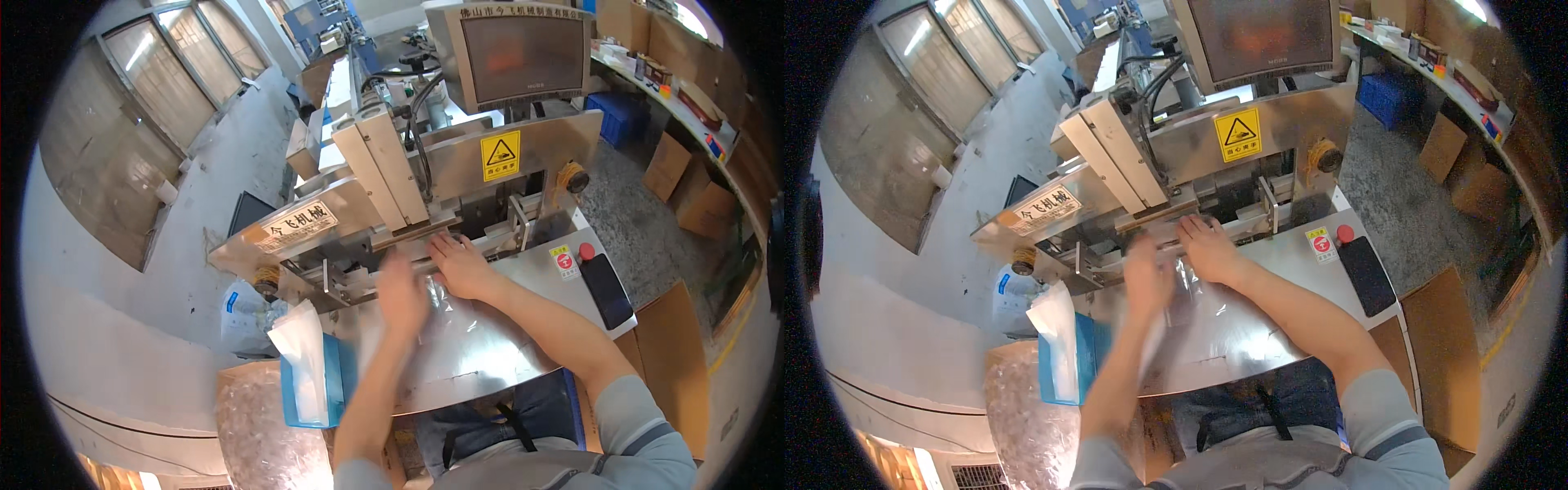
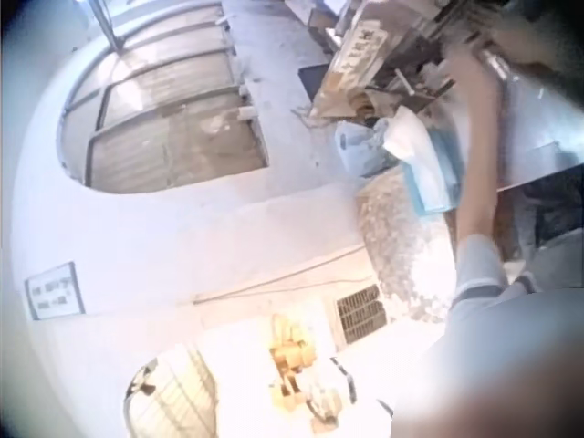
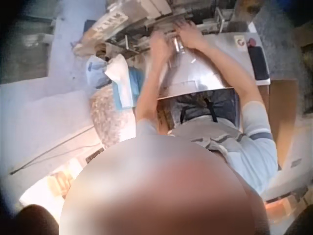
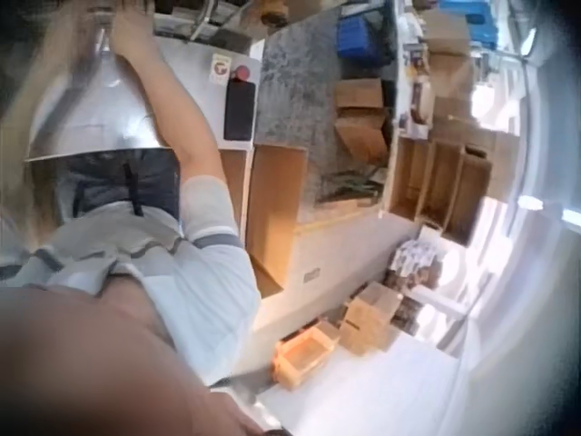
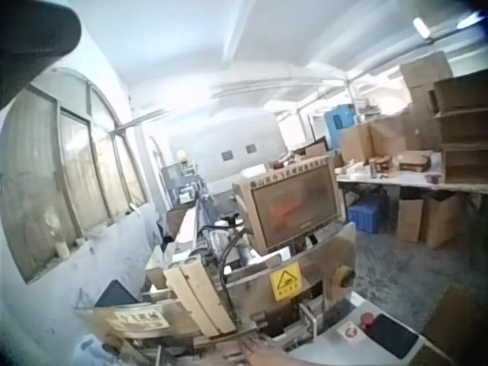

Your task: Wrapping small white boxes in plastic film using a heat-sealing machine and placing them into a larger cardboard carton.

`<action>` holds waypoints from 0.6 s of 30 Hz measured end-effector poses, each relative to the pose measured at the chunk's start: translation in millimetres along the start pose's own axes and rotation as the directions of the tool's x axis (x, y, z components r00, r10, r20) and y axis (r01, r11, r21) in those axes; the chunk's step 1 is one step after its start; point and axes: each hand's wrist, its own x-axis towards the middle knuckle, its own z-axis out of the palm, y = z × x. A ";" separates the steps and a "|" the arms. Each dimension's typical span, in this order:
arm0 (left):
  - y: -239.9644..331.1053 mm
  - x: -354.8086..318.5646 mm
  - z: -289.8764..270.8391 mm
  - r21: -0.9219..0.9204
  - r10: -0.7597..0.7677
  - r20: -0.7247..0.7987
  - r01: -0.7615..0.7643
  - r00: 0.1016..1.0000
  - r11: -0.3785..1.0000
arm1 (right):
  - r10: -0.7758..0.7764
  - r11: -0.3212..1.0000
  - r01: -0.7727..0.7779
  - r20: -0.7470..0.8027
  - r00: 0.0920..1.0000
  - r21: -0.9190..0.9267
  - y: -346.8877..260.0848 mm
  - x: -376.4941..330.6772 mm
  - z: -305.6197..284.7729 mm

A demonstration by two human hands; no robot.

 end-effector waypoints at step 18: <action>56.6 -162.1 17.8 0.054 0.017 -0.016 -0.016 1.000 0.998 | 0.095 0.990 -0.108 0.136 0.986 0.094 -20.2 10.6 -25.9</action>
